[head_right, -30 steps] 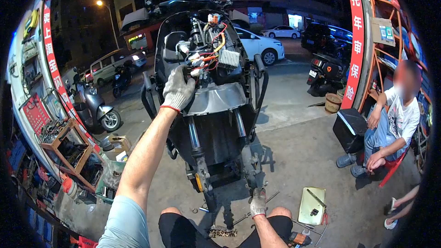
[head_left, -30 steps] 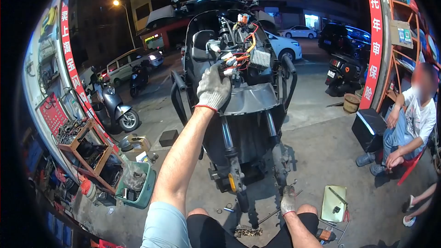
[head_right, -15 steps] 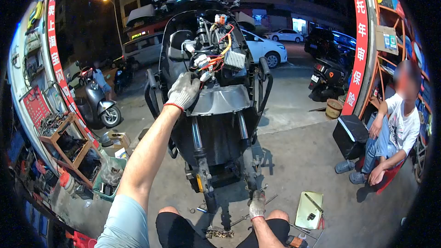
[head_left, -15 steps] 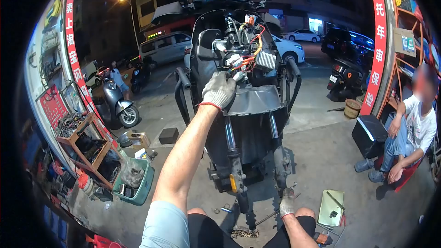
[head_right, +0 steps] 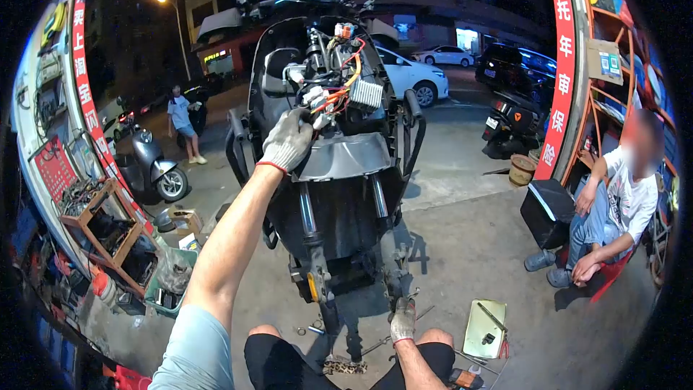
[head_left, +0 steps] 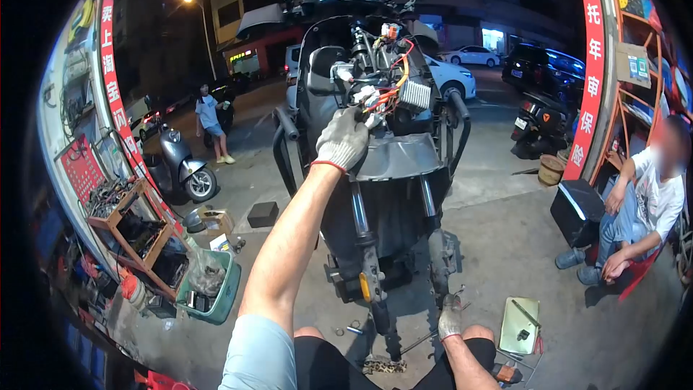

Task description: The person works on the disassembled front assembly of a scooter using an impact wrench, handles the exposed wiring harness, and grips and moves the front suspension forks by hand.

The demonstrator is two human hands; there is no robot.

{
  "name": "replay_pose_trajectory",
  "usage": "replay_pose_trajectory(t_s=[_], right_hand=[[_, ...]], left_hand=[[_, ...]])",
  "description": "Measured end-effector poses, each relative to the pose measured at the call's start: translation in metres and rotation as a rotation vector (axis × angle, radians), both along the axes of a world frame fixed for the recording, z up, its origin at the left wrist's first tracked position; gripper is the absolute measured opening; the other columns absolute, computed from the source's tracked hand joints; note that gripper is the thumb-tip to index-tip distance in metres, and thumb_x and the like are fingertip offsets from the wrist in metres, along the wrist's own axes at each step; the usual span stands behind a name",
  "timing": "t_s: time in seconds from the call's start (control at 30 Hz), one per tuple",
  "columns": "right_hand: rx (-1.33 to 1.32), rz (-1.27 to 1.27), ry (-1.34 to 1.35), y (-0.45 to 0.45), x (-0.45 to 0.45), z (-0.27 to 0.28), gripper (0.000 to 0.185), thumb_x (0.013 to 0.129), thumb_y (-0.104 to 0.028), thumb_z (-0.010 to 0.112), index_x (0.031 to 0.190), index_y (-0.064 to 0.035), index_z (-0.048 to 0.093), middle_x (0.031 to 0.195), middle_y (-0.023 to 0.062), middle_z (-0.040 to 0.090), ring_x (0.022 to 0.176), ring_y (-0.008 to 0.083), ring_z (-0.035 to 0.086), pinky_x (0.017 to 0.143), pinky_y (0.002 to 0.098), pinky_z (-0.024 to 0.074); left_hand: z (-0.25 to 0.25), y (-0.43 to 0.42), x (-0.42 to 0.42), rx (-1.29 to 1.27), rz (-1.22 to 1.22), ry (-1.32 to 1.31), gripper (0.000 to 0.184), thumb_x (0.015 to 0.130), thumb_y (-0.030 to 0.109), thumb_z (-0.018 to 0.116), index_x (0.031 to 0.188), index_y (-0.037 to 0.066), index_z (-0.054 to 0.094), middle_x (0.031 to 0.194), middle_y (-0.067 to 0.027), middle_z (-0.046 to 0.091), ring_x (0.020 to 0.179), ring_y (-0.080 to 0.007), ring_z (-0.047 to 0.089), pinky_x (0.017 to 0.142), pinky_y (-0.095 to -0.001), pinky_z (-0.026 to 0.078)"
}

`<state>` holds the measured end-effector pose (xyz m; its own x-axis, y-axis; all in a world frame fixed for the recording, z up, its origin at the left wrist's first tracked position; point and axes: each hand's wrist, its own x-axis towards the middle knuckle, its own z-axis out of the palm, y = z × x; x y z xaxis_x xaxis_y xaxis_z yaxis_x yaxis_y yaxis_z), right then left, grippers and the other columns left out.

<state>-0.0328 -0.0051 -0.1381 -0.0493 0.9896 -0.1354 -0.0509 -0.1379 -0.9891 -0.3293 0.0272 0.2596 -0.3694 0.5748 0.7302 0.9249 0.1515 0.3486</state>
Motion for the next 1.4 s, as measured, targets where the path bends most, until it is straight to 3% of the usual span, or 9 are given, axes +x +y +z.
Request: replay_pose_trajectory(t_s=[0.13, 0.2, 0.47, 0.6, 0.67, 0.97, 1.07, 1.17, 1.4], right_hand=[[0.044, -0.016, -0.080, 0.000, 0.002, -0.002, 0.042, 0.094, -0.050, 0.051, 0.084, -0.0099, 0.049, 0.055, -0.0025, 0.041, 0.046, 0.0104, 0.040, 0.044, 0.0305, 0.0306], [0.026, 0.036, -0.104, 0.005, 0.002, -0.014, 0.046, 0.094, -0.053, 0.047, 0.097, -0.0072, 0.053, 0.067, -0.0007, 0.048, 0.053, 0.0108, 0.045, 0.046, 0.0290, 0.0361], [0.039, 0.078, 0.036, 0.013, 0.000, -0.035, 0.040, 0.096, -0.049, 0.048, 0.090, -0.0091, 0.050, 0.061, -0.0031, 0.045, 0.047, 0.0087, 0.042, 0.042, 0.0271, 0.0336], [0.010, 0.081, -0.030, 0.014, 0.001, -0.036, 0.040, 0.096, -0.048, 0.048, 0.091, -0.0083, 0.050, 0.060, -0.0027, 0.044, 0.046, 0.0095, 0.042, 0.042, 0.0278, 0.0331], [0.006, 0.080, -0.048, 0.015, 0.001, -0.037, 0.040, 0.096, -0.047, 0.048, 0.092, -0.0080, 0.050, 0.060, -0.0025, 0.044, 0.046, 0.0098, 0.042, 0.041, 0.0281, 0.0329], [0.003, 0.054, -0.047, 0.015, -0.003, -0.036, 0.036, 0.097, -0.043, 0.047, 0.093, -0.0081, 0.050, 0.061, -0.0010, 0.046, 0.045, 0.0106, 0.043, 0.041, 0.0282, 0.0337], [0.012, 0.061, 0.013, 0.016, -0.001, -0.038, 0.035, 0.097, -0.043, 0.046, 0.093, -0.0082, 0.050, 0.062, -0.0006, 0.047, 0.045, 0.0108, 0.045, 0.040, 0.0274, 0.0360], [0.000, 0.063, 0.075, 0.017, -0.004, -0.040, 0.036, 0.097, -0.043, 0.047, 0.092, -0.0080, 0.050, 0.063, -0.0008, 0.047, 0.045, 0.0106, 0.046, 0.040, 0.0267, 0.0382], [0.021, 0.046, 0.079, 0.014, -0.003, -0.032, 0.040, 0.094, -0.048, 0.052, 0.090, -0.0089, 0.051, 0.064, -0.0019, 0.048, 0.046, 0.0096, 0.045, 0.040, 0.0263, 0.0380]], left_hand=[[-0.004, 0.006, -0.010, -0.023, -0.086, 0.042, 0.035, 0.085, 0.027, 0.048, 0.108, 0.003, 0.060, 0.109, -0.0220, 0.060, 0.102, -0.0366, 0.058, 0.090, -0.0430, 0.045], [-0.004, 0.005, -0.009, -0.019, -0.109, 0.066, 0.035, 0.084, 0.026, 0.047, 0.107, 0.002, 0.061, 0.107, -0.0220, 0.061, 0.101, -0.0362, 0.059, 0.090, -0.0427, 0.045], [0.001, 0.002, -0.002, -0.046, -0.143, 0.072, 0.035, 0.086, 0.026, 0.048, 0.109, 0.003, 0.060, 0.107, -0.0207, 0.061, 0.103, -0.0364, 0.058, 0.090, -0.0439, 0.045], [0.016, -0.002, 0.010, -0.090, 0.001, 0.250, 0.040, 0.084, 0.029, 0.052, 0.118, 0.007, 0.056, 0.112, -0.0182, 0.061, 0.108, -0.0378, 0.055, 0.091, -0.0464, 0.045], [0.025, -0.001, 0.016, -0.269, 0.115, 0.372, 0.043, 0.085, 0.033, 0.053, 0.119, 0.006, 0.054, 0.110, -0.0190, 0.061, 0.108, -0.0382, 0.054, 0.089, -0.0466, 0.046], [0.024, 0.006, 0.015, -0.309, -0.007, 0.179, 0.048, 0.090, 0.043, 0.049, 0.117, 0.003, 0.055, 0.111, -0.0227, 0.062, 0.104, -0.0380, 0.059, 0.088, -0.0473, 0.045], [0.019, 0.016, 0.004, -0.350, -0.049, 0.128, 0.047, 0.090, 0.042, 0.050, 0.117, 0.004, 0.054, 0.111, -0.0230, 0.062, 0.105, -0.0384, 0.059, 0.089, -0.0467, 0.045], [0.018, 0.021, -0.005, -0.416, -0.188, 0.094, 0.054, 0.090, 0.038, 0.052, 0.134, 0.008, 0.043, 0.119, -0.0258, 0.057, 0.112, -0.0386, 0.054, 0.093, -0.0418, 0.042], [0.029, 0.004, 0.012, -0.473, -0.210, 0.049, 0.053, 0.083, 0.027, 0.053, 0.132, 0.007, 0.045, 0.118, -0.0262, 0.058, 0.112, -0.0397, 0.054, 0.093, -0.0424, 0.042]])
